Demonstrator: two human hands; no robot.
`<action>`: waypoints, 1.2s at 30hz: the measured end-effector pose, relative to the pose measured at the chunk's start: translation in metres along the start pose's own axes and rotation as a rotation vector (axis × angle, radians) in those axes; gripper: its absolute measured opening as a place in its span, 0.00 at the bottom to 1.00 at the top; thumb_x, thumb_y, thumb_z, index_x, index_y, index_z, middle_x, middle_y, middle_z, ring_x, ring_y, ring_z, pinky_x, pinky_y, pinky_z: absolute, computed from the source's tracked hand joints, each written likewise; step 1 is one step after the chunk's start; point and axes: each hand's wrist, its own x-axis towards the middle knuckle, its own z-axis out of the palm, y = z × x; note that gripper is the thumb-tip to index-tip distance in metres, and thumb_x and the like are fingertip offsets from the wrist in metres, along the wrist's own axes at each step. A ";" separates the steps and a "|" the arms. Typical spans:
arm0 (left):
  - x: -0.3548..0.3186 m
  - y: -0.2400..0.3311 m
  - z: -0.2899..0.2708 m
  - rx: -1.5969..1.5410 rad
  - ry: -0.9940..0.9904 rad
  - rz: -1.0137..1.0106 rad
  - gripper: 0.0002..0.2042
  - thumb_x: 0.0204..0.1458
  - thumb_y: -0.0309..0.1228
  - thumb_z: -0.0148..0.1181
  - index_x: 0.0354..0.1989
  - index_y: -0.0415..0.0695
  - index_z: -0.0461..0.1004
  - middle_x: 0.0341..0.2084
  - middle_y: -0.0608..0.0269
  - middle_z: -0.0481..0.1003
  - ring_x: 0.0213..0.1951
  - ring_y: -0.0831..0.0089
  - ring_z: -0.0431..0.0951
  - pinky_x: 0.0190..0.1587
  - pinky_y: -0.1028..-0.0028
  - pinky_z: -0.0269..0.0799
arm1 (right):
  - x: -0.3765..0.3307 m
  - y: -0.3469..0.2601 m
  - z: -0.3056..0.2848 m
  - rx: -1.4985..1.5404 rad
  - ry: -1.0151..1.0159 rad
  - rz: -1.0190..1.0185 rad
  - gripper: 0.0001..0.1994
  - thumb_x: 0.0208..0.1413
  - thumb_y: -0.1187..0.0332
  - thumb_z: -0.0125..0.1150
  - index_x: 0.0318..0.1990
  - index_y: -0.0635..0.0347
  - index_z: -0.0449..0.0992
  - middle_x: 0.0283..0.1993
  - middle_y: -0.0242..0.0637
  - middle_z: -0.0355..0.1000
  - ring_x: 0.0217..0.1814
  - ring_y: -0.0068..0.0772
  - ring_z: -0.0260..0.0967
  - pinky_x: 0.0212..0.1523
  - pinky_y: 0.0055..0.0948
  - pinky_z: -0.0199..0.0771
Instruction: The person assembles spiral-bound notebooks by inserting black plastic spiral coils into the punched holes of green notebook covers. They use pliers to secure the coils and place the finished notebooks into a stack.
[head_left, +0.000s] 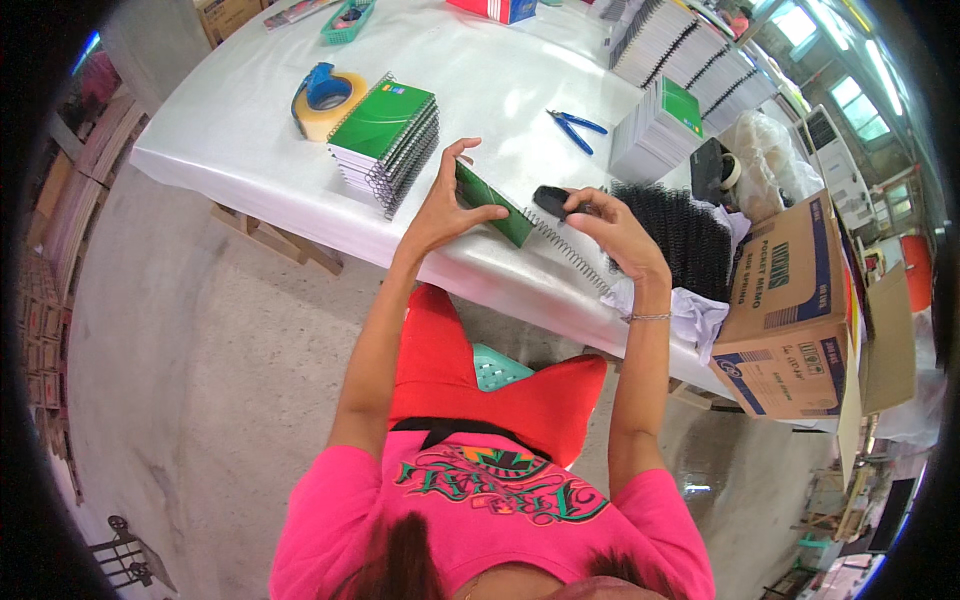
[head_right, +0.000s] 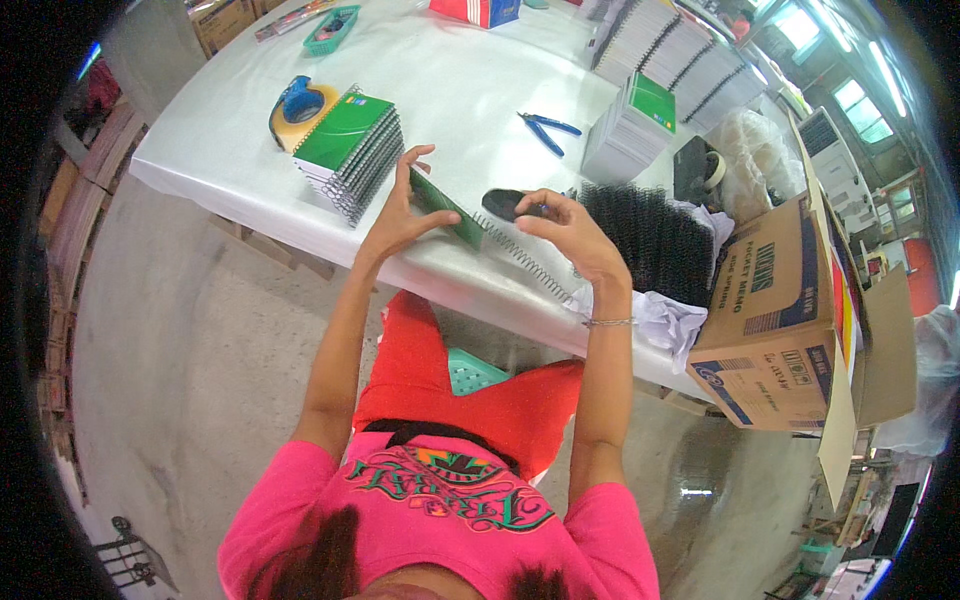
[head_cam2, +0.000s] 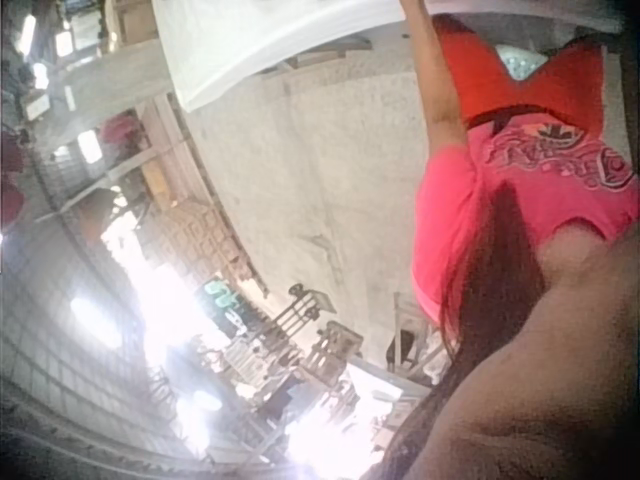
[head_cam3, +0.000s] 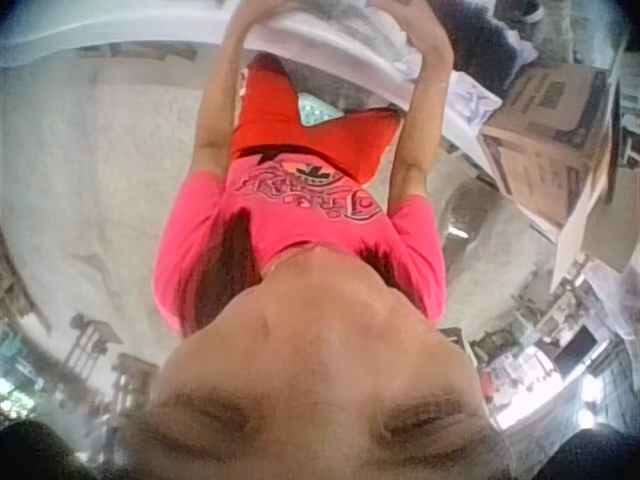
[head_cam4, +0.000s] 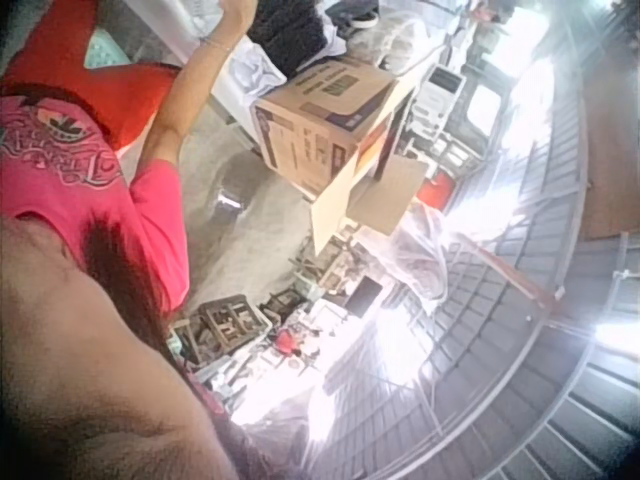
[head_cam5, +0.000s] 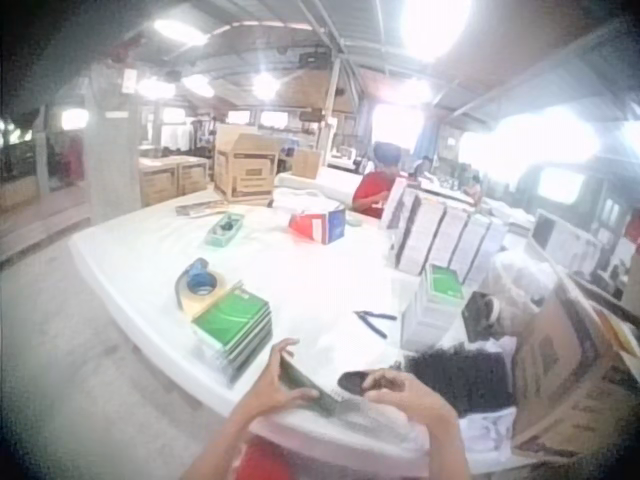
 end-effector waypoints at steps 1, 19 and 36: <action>0.000 -0.002 0.000 0.001 0.005 0.011 0.54 0.32 0.47 0.80 0.68 0.50 0.51 0.51 0.56 0.59 0.57 0.61 0.61 0.62 0.64 0.57 | -0.001 0.004 0.000 0.066 -0.065 -0.053 0.12 0.51 0.64 0.69 0.40 0.60 0.77 0.44 0.32 0.72 0.48 0.23 0.65 0.51 0.23 0.63; -0.004 -0.005 -0.001 0.036 -0.004 0.021 0.58 0.30 0.45 0.82 0.70 0.50 0.47 0.54 0.49 0.62 0.57 0.58 0.65 0.61 0.63 0.61 | 0.003 -0.007 0.010 -0.021 0.019 -0.014 0.16 0.48 0.61 0.72 0.38 0.63 0.77 0.45 0.37 0.72 0.47 0.25 0.65 0.46 0.26 0.66; -0.003 0.002 -0.002 -0.081 -0.062 -0.040 0.55 0.32 0.46 0.80 0.69 0.53 0.50 0.51 0.50 0.62 0.55 0.59 0.64 0.63 0.63 0.56 | 0.027 -0.014 0.003 -0.036 0.012 -0.017 0.12 0.54 0.61 0.67 0.38 0.59 0.77 0.36 0.27 0.71 0.40 0.18 0.63 0.44 0.20 0.62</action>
